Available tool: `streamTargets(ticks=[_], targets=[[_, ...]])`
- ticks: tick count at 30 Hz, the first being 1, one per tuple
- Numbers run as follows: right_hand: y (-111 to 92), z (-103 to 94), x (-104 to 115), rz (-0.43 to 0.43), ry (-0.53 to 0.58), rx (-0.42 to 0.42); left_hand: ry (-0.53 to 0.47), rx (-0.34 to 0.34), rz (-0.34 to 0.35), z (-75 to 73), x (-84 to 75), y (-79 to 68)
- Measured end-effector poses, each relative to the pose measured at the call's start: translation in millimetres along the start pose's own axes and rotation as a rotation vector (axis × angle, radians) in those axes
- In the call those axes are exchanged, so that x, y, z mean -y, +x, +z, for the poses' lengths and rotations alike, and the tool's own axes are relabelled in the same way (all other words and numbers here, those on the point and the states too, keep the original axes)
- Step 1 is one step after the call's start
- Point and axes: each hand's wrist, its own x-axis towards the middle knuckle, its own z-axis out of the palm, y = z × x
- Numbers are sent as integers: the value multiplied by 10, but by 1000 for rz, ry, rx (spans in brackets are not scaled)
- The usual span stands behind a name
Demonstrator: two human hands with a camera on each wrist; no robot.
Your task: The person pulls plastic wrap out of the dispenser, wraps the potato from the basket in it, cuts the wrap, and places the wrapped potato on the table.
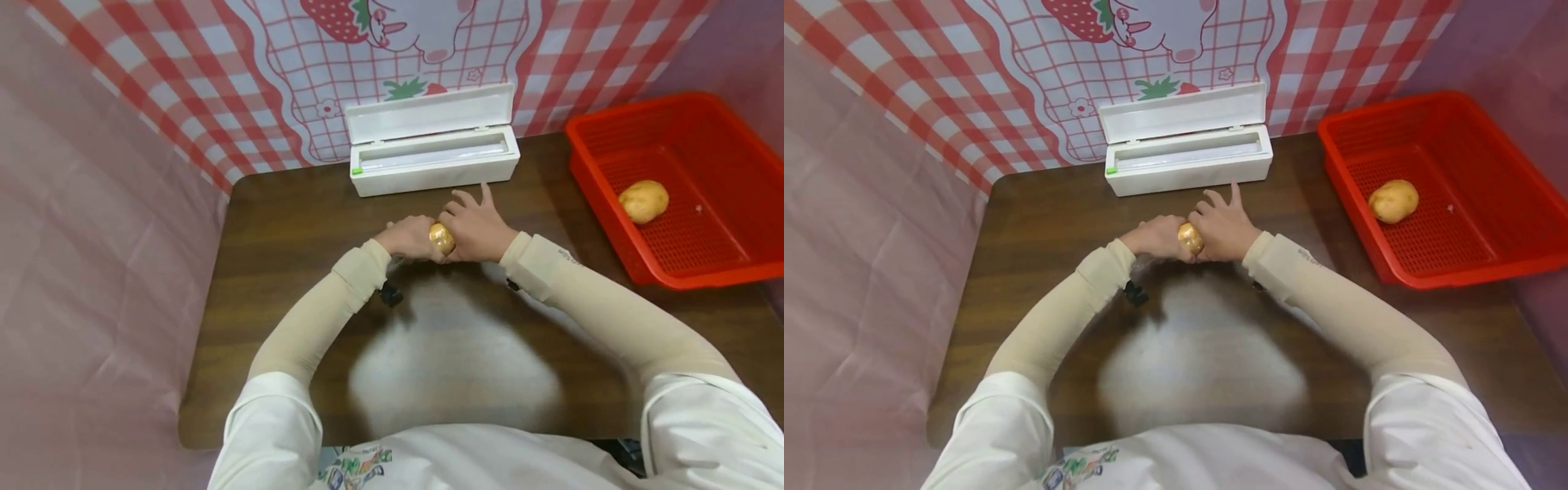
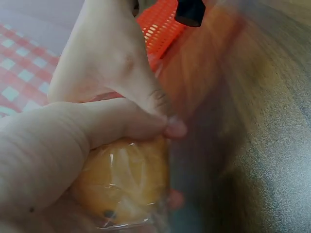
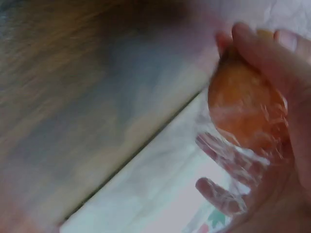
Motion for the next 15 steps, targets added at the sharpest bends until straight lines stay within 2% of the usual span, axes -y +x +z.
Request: streamTargets(ticks=[2, 4, 7, 9, 11, 13, 15], targets=[[11, -28, -9, 6, 9, 33, 9, 11, -2, -11, -25, -18], [22, -50, -23, 16, 30, 80, 58, -8, -5, -4, -66, -40], [26, -85, -56, 38, 55, 117, 125, -76, 4, 6, -110, -59], [14, -139, -92, 67, 78, 118, 84, -124, 12, 3, -109, -67], [-9, -238, -151, 120, 102, 92, -111, -165, 17, 8, -71, -65], [-35, -359, -238, 215, 177, 46, -416, -192, 13, 26, -20, -62], [-69, -463, -341, 344, 321, -14, -736, -203, 8, 61, 15, -65]])
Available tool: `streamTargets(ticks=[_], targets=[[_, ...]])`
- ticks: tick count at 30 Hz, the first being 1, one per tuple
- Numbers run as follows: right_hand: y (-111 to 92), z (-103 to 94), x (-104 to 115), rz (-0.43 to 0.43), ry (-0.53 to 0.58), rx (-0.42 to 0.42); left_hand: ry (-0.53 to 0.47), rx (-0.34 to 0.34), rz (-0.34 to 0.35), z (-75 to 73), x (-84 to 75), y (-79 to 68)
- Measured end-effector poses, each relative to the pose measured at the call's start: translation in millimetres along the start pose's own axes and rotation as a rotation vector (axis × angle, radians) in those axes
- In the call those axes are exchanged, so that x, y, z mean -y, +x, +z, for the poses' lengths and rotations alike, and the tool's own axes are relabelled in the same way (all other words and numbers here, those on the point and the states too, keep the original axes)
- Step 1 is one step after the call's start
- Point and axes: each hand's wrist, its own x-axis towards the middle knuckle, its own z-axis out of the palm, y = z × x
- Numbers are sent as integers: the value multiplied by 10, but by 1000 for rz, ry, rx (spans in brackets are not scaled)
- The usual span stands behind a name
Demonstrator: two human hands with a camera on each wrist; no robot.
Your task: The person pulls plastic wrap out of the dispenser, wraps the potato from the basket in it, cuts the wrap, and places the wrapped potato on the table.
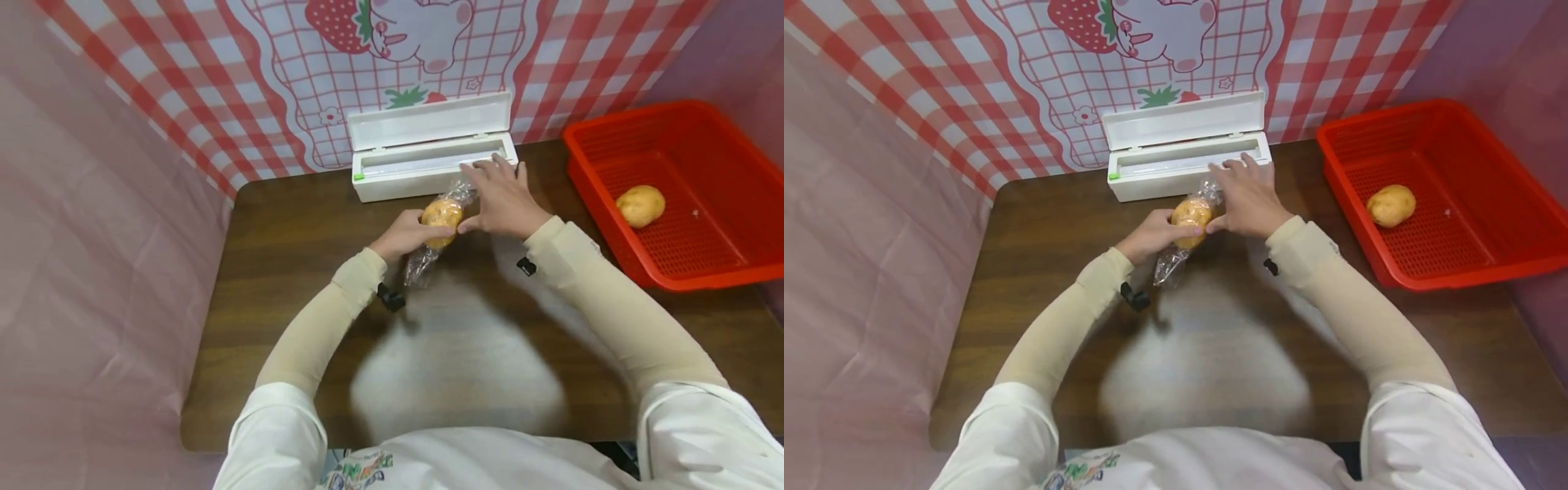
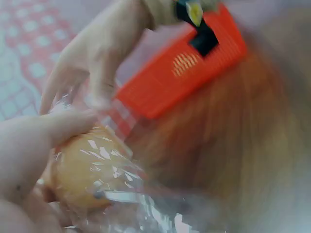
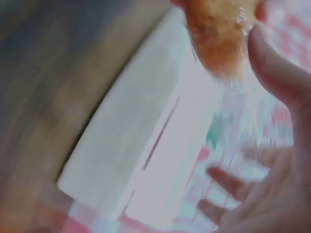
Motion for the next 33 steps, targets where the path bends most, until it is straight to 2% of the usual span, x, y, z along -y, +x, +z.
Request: streamTargets(ticks=[2, 3, 5, 7, 9, 11, 13, 16, 22, 25, 29, 31, 33], targets=[[-15, -64, -84, 118, 228, -37, -264, -8, -35, 39, 47, -10], [-31, -69, -120, 167, 387, -28, -354, -9, -54, 69, 58, -18], [-59, -12, -181, 230, 720, 33, -471, -8, -76, 139, 77, -32], [-90, 98, -197, 282, 1012, 151, -539, -11, -87, 212, 66, -58], [-108, 223, -180, 298, 1241, 289, -566, -7, -80, 279, 46, -86], [-108, 335, -130, 284, 1399, 382, -566, 0, -59, 338, 19, -119], [-99, 414, -72, 264, 1527, 429, -552, 7, -37, 388, -10, -152], [-88, 473, 4, 246, 1656, 453, -498, -11, -15, 446, -34, -194], [-145, 508, -1, 228, 1672, 436, -350, -63, 56, 546, -28, -230], [-174, 529, -38, 119, 1702, 439, -357, -25, 72, 582, -9, -239], [-183, 569, -55, -14, 1793, 476, -477, 85, 34, 604, 37, -275], [-183, 587, -51, -11, 1864, 488, -493, 122, 14, 615, 65, -301], [-184, 601, -52, 26, 1907, 478, -462, 137, 7, 629, 88, -328]])
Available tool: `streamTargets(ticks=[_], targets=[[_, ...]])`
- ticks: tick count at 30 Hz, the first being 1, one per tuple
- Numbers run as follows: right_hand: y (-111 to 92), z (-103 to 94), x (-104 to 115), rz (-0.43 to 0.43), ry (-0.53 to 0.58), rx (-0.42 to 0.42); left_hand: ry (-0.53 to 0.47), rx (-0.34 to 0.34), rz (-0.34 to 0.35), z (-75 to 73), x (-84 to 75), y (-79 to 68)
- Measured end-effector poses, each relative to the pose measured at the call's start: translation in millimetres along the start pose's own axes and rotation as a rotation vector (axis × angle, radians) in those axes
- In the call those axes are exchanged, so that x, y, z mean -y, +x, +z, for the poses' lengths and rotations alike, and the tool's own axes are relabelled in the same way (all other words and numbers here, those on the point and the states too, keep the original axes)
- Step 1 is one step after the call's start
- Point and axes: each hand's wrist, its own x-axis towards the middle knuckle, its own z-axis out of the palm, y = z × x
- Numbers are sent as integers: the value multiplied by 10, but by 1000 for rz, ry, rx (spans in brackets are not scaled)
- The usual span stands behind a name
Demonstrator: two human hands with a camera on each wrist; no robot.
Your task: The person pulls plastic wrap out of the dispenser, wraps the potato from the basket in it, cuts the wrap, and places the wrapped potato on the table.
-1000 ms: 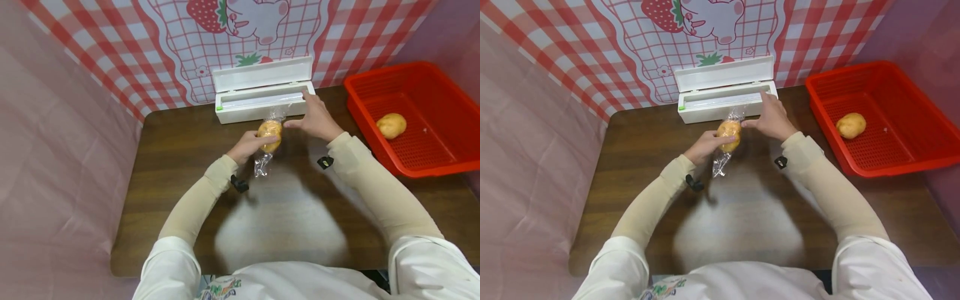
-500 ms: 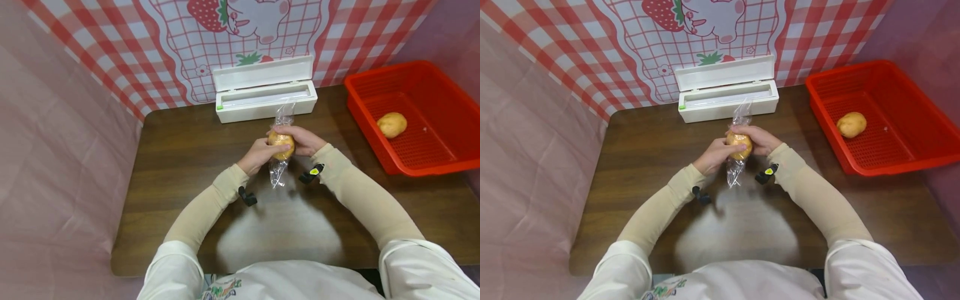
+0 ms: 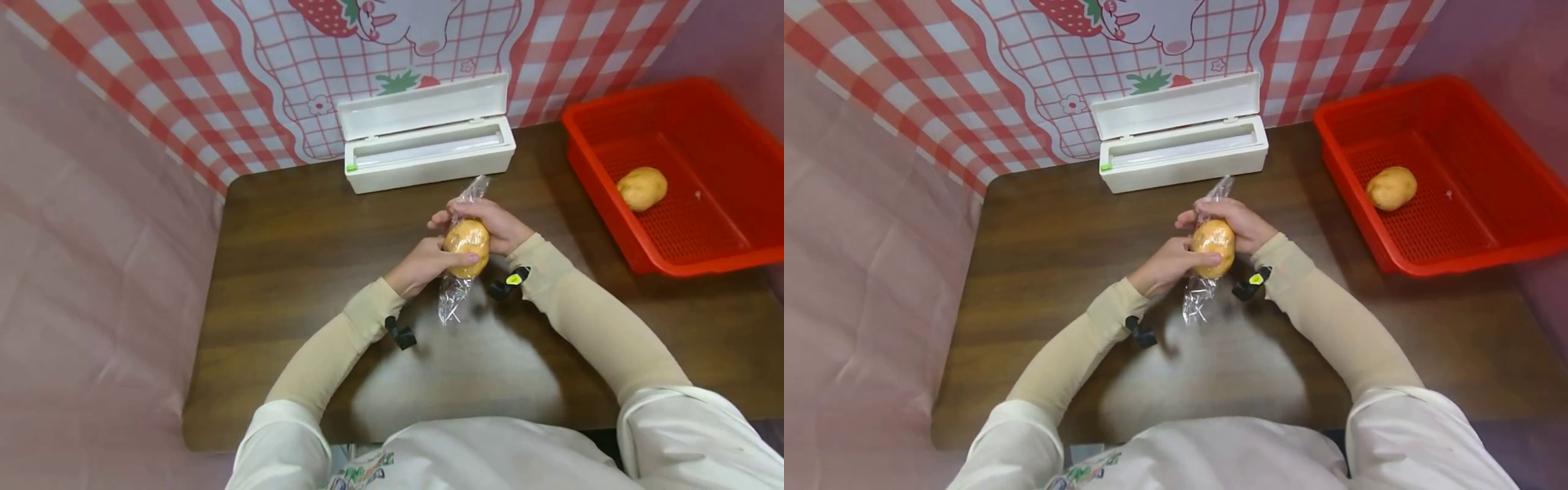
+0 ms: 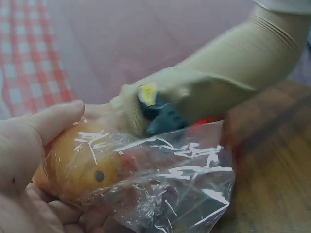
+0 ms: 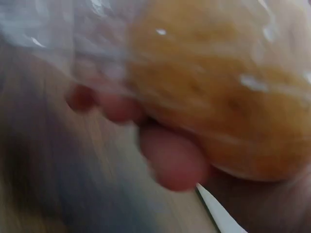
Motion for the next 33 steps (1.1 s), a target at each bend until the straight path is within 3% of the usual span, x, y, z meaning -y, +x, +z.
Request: streamTargets(ticks=[3, 5, 10, 13, 18, 22, 26, 30, 33], targets=[[-5, -2, -4, -17, -23, -52, 98, -17, 0, 10, 34, -38], [-4, 10, 12, -30, -139, -89, 118, -38, 7, 17, 47, -57], [-2, 125, 57, -132, -716, -166, 73, -95, 11, 14, 56, -63], [-9, 222, 64, -237, -1060, -176, 20, -127, 11, -5, 41, -43], [-46, 310, 6, -482, -1423, -93, -56, -163, -5, -73, 1, -34], [-62, 337, -50, -626, -1586, 6, -127, -186, -26, -127, -9, -36], [-64, 355, -114, -709, -1726, 33, -172, -190, -44, -140, 12, -47], [-53, 331, -192, -797, -1784, 4, -226, -97, -43, -153, 60, -66], [-49, 292, -210, -834, -1752, -31, -316, 39, -2, -197, 109, -85]])
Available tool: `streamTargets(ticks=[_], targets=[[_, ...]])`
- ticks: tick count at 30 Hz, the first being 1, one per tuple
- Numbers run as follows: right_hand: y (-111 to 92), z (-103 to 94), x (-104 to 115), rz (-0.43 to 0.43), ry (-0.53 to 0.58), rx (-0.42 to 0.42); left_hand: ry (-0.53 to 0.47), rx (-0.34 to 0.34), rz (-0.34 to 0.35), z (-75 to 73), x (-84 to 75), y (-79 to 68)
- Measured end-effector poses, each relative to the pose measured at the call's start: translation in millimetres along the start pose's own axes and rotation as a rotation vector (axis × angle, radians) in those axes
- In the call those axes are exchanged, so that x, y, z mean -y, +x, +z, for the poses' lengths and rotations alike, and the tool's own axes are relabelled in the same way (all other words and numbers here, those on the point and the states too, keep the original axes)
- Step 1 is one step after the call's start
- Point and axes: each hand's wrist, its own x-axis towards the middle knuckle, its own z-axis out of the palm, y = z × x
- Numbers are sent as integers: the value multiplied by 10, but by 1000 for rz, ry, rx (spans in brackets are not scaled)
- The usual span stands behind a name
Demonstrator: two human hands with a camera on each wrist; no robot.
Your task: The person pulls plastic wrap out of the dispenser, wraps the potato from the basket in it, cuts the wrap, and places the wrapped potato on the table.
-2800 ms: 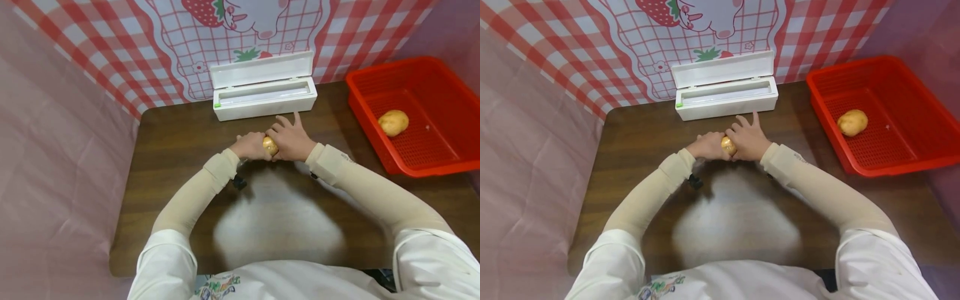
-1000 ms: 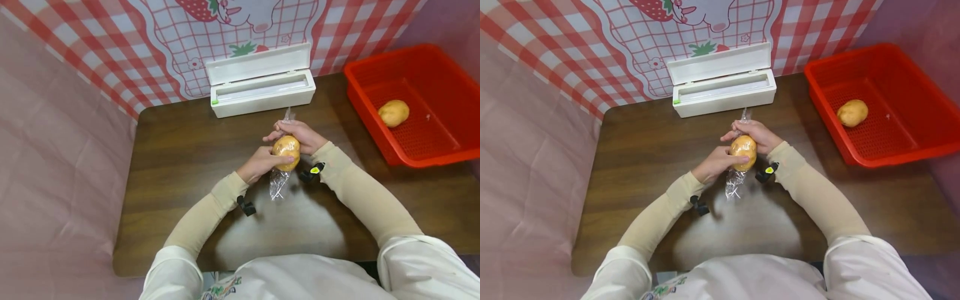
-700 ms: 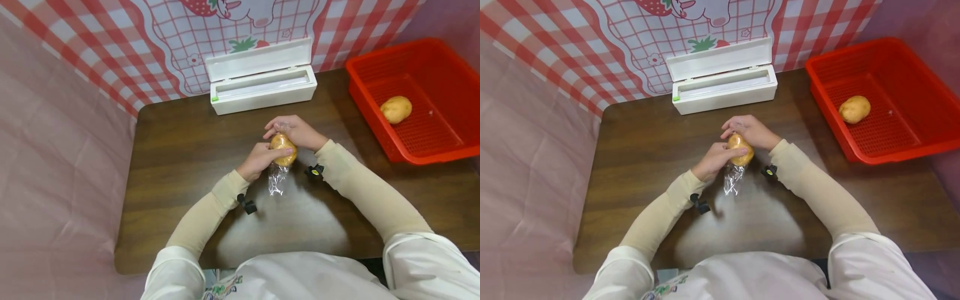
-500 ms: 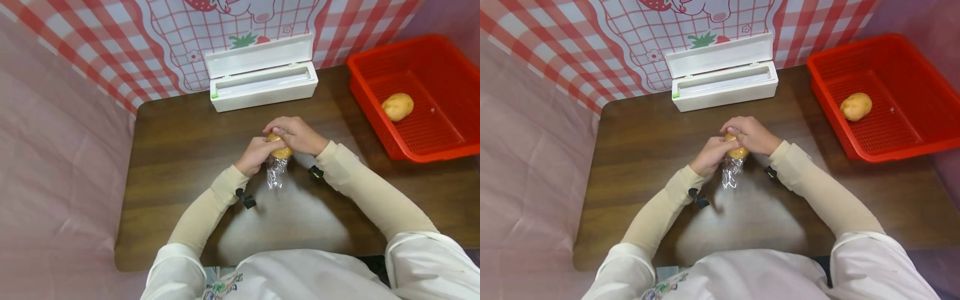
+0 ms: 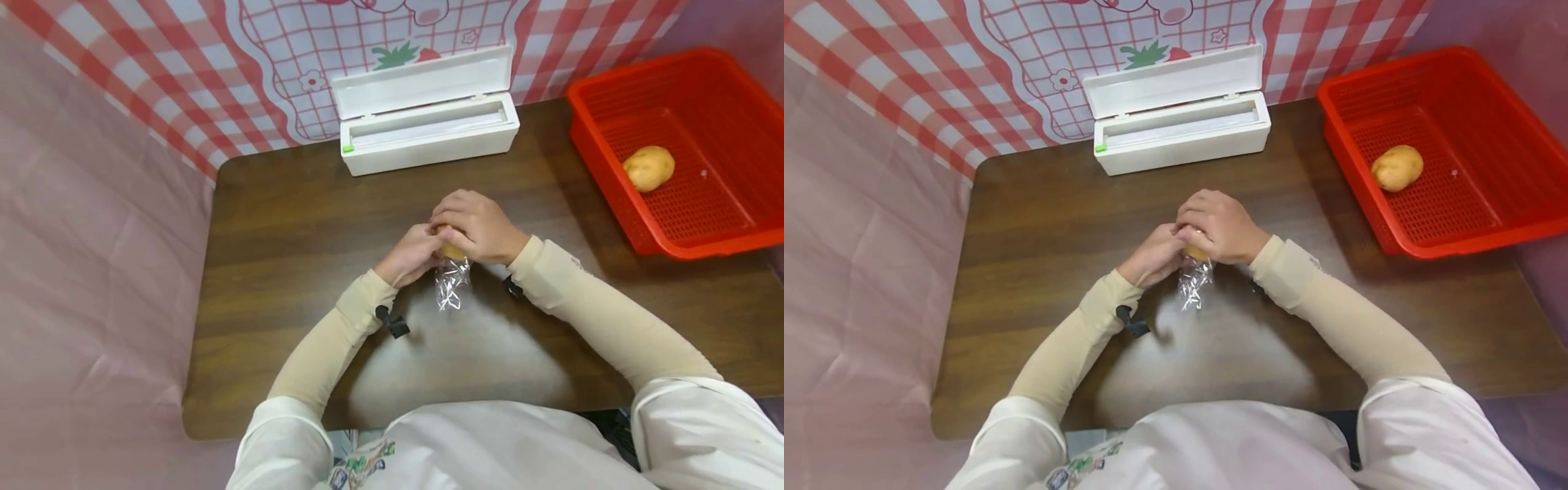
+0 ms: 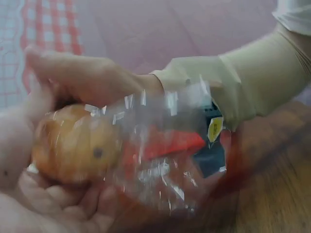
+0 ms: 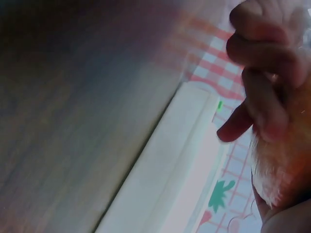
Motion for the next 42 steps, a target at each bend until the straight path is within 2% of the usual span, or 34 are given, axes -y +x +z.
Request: streamTargets(ticks=[3, 6, 11, 14, 16, 21, 24, 28, 31, 35, 39, 42], targets=[[2, -36, -37, 26, 40, -4, -110, 155, 46, -74, 10, -29], [14, -99, -46, 64, 40, 73, -196, 236, 69, -130, 27, -49], [38, -201, -4, 144, -125, 253, -246, 181, 59, -129, 57, -35], [38, -247, 36, 196, -161, 302, -258, 129, 80, -106, 48, -14], [33, -277, 62, 206, -104, 284, -270, 112, 96, -91, 26, -2], [15, -350, 88, 132, 175, 164, -316, 133, 128, -71, -47, 15], [16, -389, 81, 136, 254, 161, -330, 144, 133, -71, -68, 17], [9, -430, 79, 178, 207, 241, -349, 138, 116, -68, -62, 12], [2, -426, 56, 133, 99, 273, -368, 138, 113, -68, -59, 8], [-30, -375, -13, 55, -4, 243, -381, 130, 115, -82, -72, -5], [-82, -322, -43, 36, 17, 214, -320, 115, 67, -108, -92, -27], [-102, -293, -25, 35, 40, 204, -277, 131, 33, -135, -97, -39]])
